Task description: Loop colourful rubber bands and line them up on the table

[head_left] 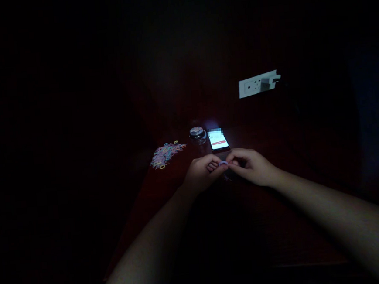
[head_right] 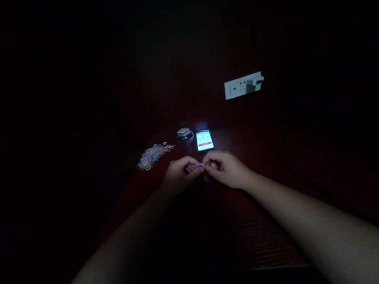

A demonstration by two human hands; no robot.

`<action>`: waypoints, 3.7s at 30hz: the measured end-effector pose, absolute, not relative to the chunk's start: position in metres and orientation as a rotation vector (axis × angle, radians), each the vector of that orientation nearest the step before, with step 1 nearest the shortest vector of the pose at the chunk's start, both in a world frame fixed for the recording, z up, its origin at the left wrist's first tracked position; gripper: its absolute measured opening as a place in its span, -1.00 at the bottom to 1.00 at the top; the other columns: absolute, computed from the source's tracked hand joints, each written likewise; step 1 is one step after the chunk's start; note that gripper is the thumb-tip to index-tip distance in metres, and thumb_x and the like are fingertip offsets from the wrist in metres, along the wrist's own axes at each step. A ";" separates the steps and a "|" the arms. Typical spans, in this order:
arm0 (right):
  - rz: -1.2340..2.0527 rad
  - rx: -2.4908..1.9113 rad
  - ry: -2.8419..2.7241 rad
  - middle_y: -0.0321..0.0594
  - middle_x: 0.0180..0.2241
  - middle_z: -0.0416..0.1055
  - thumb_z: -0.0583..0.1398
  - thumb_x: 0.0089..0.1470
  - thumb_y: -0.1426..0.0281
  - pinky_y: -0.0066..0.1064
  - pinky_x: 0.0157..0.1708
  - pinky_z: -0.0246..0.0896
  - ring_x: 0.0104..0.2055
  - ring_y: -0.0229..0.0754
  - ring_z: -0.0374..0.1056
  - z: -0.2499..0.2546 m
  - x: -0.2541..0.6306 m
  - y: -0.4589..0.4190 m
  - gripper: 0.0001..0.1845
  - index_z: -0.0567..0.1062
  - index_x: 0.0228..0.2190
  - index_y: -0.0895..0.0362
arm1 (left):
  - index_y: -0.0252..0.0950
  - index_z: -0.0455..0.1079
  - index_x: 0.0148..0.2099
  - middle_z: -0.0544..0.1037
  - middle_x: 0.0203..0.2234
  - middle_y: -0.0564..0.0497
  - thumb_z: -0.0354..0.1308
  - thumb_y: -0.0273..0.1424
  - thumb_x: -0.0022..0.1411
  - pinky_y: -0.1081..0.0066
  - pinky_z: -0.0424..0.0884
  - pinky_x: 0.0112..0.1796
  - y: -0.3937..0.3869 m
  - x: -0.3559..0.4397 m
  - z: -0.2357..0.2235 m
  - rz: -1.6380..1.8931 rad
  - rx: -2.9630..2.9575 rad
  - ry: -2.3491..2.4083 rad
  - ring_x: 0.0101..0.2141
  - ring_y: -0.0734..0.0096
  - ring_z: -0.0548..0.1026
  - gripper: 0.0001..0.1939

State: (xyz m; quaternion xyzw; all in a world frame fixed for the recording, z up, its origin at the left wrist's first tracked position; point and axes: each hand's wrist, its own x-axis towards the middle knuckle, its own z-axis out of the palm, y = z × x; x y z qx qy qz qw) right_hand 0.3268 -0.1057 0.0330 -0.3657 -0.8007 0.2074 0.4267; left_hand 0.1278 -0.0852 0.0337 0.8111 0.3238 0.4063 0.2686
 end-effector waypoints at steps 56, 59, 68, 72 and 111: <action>0.690 -0.966 -1.947 -0.36 -0.60 0.25 0.17 0.14 0.24 -0.45 -0.54 0.03 -0.55 -0.31 0.12 0.034 0.327 -0.105 -0.76 0.45 -0.43 0.16 | -0.30 0.50 -0.20 0.60 -0.38 0.01 0.27 -0.43 0.15 0.48 0.47 -0.31 -0.083 0.126 0.034 1.085 2.325 0.785 -0.39 0.49 0.53 -0.86; 0.645 -0.983 -1.954 -0.33 -0.58 0.26 0.16 0.14 0.25 -0.44 -0.53 0.04 -0.53 -0.29 0.13 0.032 0.328 -0.103 -0.75 0.47 -0.43 0.17 | -0.31 0.47 -0.21 0.60 -0.39 0.01 0.27 -0.43 0.14 0.48 0.49 -0.32 -0.082 0.127 0.033 1.086 2.282 0.781 -0.40 0.49 0.54 -0.86; 0.500 -0.990 -1.961 -0.27 -0.49 0.34 0.15 0.13 0.29 -0.41 -0.46 0.09 -0.45 -0.23 0.22 0.033 0.333 -0.099 -0.79 0.47 -0.45 0.15 | -0.32 0.47 -0.20 0.58 -0.41 0.01 0.28 -0.39 0.13 0.50 0.47 -0.35 -0.079 0.126 0.029 1.073 2.227 0.846 -0.41 0.51 0.52 -0.83; 0.536 -1.003 -1.891 -0.29 -0.51 0.32 0.16 0.13 0.27 -0.41 -0.46 0.08 -0.46 -0.24 0.20 0.030 0.334 -0.096 -0.78 0.45 -0.45 0.14 | -0.31 0.47 -0.21 0.57 -0.43 0.02 0.27 -0.38 0.14 0.52 0.45 -0.37 -0.080 0.127 0.032 1.081 2.220 0.890 -0.43 0.52 0.49 -0.84; 0.231 -1.392 -1.928 -0.19 -0.41 0.48 0.21 0.05 0.28 -0.33 -0.33 0.23 -0.37 -0.16 0.37 0.023 0.367 -0.073 -0.80 0.59 -0.45 0.12 | -0.34 0.45 -0.23 0.53 -0.47 0.03 0.21 -0.36 0.19 0.54 0.39 -0.42 -0.075 0.124 0.027 1.053 2.141 0.930 -0.47 0.55 0.43 -0.85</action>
